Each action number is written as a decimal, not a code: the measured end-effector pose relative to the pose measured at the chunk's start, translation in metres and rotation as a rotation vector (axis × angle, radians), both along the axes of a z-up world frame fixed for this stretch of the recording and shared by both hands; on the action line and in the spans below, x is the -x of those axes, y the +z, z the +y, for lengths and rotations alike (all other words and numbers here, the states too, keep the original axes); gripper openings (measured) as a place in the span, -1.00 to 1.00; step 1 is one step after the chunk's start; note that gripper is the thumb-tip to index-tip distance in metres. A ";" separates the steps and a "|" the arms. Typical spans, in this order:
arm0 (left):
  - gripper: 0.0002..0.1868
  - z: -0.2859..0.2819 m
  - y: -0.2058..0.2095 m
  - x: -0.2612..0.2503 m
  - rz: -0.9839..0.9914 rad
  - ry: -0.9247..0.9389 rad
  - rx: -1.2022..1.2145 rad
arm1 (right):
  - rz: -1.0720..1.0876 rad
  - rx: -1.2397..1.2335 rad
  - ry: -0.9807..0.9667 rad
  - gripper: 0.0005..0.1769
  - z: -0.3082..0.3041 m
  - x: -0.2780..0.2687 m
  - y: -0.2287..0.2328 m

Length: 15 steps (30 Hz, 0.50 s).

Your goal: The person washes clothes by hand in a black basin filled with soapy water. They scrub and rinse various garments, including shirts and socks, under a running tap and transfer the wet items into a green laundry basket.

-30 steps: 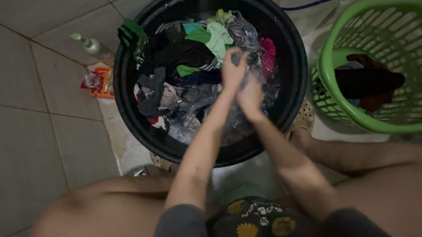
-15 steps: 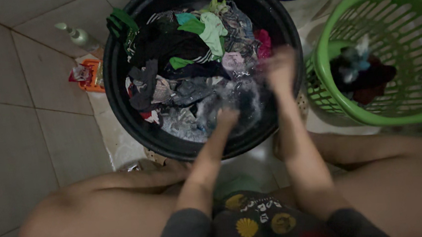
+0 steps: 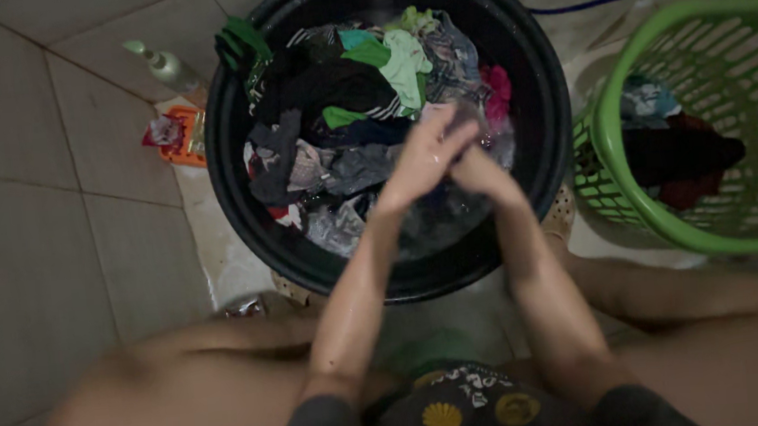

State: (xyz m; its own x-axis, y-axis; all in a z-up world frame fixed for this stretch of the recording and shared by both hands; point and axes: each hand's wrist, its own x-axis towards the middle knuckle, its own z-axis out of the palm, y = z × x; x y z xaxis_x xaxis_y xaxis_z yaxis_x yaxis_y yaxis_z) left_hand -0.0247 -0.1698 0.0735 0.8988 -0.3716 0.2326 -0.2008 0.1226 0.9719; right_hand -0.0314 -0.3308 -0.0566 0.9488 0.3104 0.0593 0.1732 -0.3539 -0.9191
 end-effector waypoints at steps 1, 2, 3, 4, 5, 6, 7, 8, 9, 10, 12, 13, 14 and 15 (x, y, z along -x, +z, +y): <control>-0.48 0.006 0.022 -0.003 0.117 -0.028 0.125 | -0.039 0.028 -0.034 -0.44 -0.001 0.003 0.034; -0.49 0.014 0.046 -0.010 0.226 -0.057 0.249 | 0.041 0.052 -0.067 -0.56 0.001 0.002 0.070; -0.48 0.023 0.070 -0.018 0.076 0.026 0.159 | 0.121 0.076 -0.100 -0.66 0.004 0.003 0.107; -0.46 0.032 0.091 -0.022 -0.062 0.109 0.067 | 0.084 0.000 -0.111 -0.66 0.001 0.008 0.142; -0.53 0.037 0.109 -0.030 -0.004 0.066 0.088 | 0.047 -0.075 -0.122 -0.65 0.000 0.012 0.173; -0.59 0.040 0.124 -0.039 0.050 0.021 0.111 | 0.004 -0.091 -0.115 -0.62 0.000 0.011 0.200; -0.65 0.044 0.132 -0.042 0.104 -0.024 0.135 | -0.039 -0.107 -0.108 -0.59 -0.003 0.011 0.222; -0.67 0.049 0.135 -0.044 0.025 -0.003 0.117 | 0.015 -0.142 -0.158 -0.68 -0.010 0.013 0.241; -0.69 0.054 0.130 -0.047 -0.053 0.017 0.099 | 0.070 -0.176 -0.208 -0.78 -0.020 0.019 0.254; -0.71 0.057 0.115 -0.049 -0.126 0.038 0.083 | 0.129 -0.209 -0.258 -0.87 -0.028 0.022 0.259; -0.66 0.056 0.060 -0.055 -0.160 0.072 -0.081 | -0.020 -0.028 -0.254 -0.71 -0.044 0.013 0.240; -0.64 0.054 0.020 -0.055 -0.171 0.086 -0.165 | -0.088 0.061 -0.251 -0.62 -0.056 0.008 0.221; -0.53 0.047 -0.026 -0.054 -0.117 0.097 -0.272 | -0.071 0.139 -0.237 -0.58 -0.061 -0.004 0.191; -0.41 0.038 -0.075 -0.053 -0.062 0.107 -0.380 | -0.053 0.217 -0.223 -0.54 -0.058 -0.012 0.152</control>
